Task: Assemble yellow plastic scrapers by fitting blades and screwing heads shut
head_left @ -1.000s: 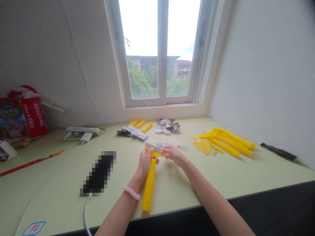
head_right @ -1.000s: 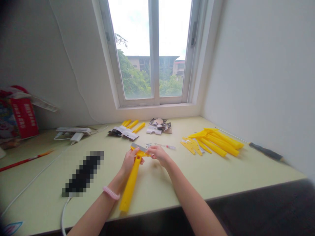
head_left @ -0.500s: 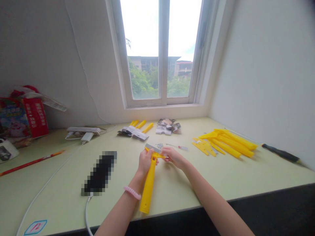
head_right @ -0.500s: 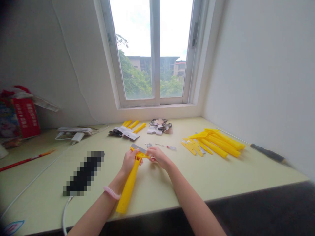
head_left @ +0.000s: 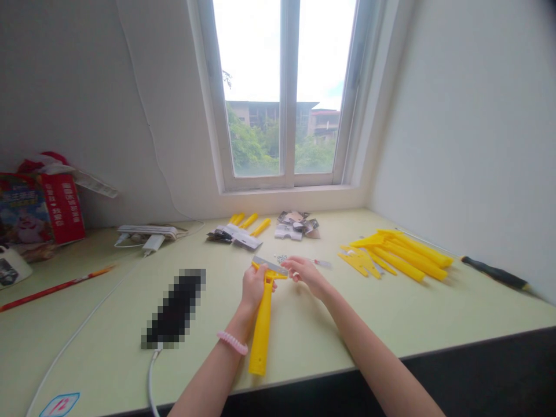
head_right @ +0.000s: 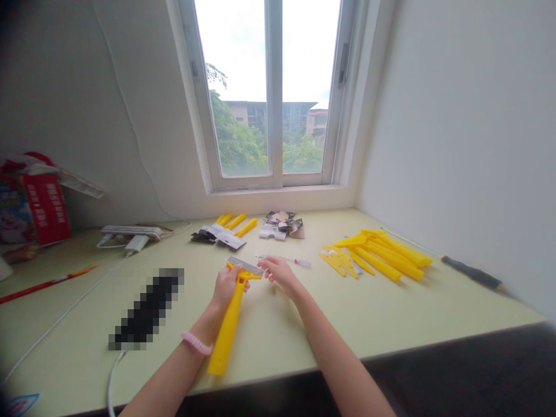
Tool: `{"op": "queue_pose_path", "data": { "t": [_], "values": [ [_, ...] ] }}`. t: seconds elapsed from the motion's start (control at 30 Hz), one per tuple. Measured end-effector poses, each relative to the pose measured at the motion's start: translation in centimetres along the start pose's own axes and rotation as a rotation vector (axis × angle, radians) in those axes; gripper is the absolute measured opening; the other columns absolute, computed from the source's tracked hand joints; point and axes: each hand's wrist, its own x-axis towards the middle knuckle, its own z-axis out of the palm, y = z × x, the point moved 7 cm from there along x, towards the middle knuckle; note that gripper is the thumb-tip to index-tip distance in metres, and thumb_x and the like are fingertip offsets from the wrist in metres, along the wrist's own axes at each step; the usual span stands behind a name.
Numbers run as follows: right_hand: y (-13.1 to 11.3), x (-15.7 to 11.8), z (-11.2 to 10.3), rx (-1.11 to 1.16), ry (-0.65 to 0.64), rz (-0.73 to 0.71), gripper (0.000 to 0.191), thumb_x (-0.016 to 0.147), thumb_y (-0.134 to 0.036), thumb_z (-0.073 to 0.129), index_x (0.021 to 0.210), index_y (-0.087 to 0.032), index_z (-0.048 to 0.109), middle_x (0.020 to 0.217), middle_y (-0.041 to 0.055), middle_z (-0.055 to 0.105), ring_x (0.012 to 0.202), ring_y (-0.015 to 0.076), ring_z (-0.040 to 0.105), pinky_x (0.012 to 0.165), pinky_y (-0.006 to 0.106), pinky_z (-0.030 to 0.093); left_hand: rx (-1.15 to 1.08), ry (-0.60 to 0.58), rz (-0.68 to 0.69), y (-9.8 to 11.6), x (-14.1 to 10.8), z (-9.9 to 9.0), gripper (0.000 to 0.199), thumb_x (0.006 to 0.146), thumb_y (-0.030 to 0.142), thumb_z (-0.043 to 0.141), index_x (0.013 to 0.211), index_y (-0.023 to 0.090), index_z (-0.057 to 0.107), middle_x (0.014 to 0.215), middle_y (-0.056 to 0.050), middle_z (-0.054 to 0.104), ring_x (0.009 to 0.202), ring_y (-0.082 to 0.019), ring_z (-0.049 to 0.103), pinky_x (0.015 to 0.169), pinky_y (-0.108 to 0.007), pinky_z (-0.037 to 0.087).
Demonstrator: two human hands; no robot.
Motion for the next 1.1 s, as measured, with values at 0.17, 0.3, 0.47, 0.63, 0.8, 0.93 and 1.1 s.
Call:
{"op": "queue_pose_path", "data": {
  "t": [0.17,0.3,0.47,0.63,0.8,0.93,1.1],
  "values": [
    [0.4,1.1,-5.1,-0.329,0.299,-0.072,0.018,0.069,-0.027,0.050,0.073,-0.018,0.064,0.068,0.0034,0.062,0.065,0.0152,0.055,0.060,0.025,0.041,0.004,-0.006,-0.022,-0.2,-0.1,0.1,0.021,0.068,0.034,0.053,0.068,0.013,0.050,0.041,0.002,0.051,0.034,-0.013,0.050,0.035,-0.023,0.037],
    [0.5,0.6,-10.4,-0.775,0.407,-0.008,0.026,0.073,-0.019,0.045,0.086,-0.018,0.068,0.084,0.0061,0.069,0.078,0.0169,0.062,0.071,0.025,0.044,0.025,-0.008,-0.020,-0.2,-0.2,0.2,0.021,0.069,0.034,0.051,0.069,0.013,0.050,0.042,0.001,0.052,0.035,-0.013,0.051,0.036,-0.023,0.037],
    [0.3,-1.5,-17.9,-0.971,0.581,0.066,0.032,0.071,-0.011,0.045,0.092,-0.010,0.069,0.103,0.0199,0.064,0.101,0.0305,0.055,0.088,0.037,0.037,0.021,-0.003,-0.030,-0.2,-0.3,0.2,0.020,0.068,0.033,0.053,0.067,0.013,0.049,0.041,0.002,0.050,0.033,-0.013,0.050,0.035,-0.022,0.036],
    [1.0,-0.6,-20.4,-1.270,0.399,0.020,0.035,0.076,-0.010,0.041,0.094,-0.015,0.070,0.102,0.0134,0.066,0.098,0.0239,0.058,0.086,0.030,0.039,0.032,-0.014,-0.026,-0.4,-0.1,0.2,0.021,0.067,0.034,0.054,0.066,0.013,0.050,0.041,0.002,0.050,0.033,-0.013,0.050,0.035,-0.023,0.036],
    [1.2,1.8,-19.8,-1.350,0.183,-0.001,0.034,0.073,-0.007,0.046,0.093,-0.020,0.071,0.097,0.0104,0.067,0.088,0.0196,0.061,0.077,0.024,0.041,0.041,-0.031,-0.024,-0.7,0.0,0.1,0.021,0.069,0.034,0.053,0.067,0.014,0.049,0.040,0.002,0.049,0.033,-0.013,0.050,0.034,-0.022,0.035],
    [1.0,3.0,-19.3,-1.381,0.102,0.038,0.040,0.067,-0.002,0.049,0.094,-0.023,0.070,0.099,0.0090,0.066,0.090,0.0195,0.060,0.074,0.024,0.041,0.053,-0.051,-0.034,-0.8,0.0,0.2,0.021,0.071,0.034,0.052,0.070,0.013,0.048,0.041,0.002,0.051,0.034,-0.012,0.050,0.035,-0.021,0.035],
    [0.9,3.3,-18.7,-1.405,0.107,0.096,0.026,0.064,-0.005,0.051,0.073,-0.018,0.072,0.078,0.0106,0.069,0.071,0.0198,0.062,0.063,0.026,0.039,0.069,-0.062,-0.041,-0.9,0.1,0.3,0.021,0.072,0.034,0.051,0.071,0.014,0.048,0.042,0.002,0.051,0.034,-0.012,0.050,0.036,-0.022,0.036]
  ]
}}
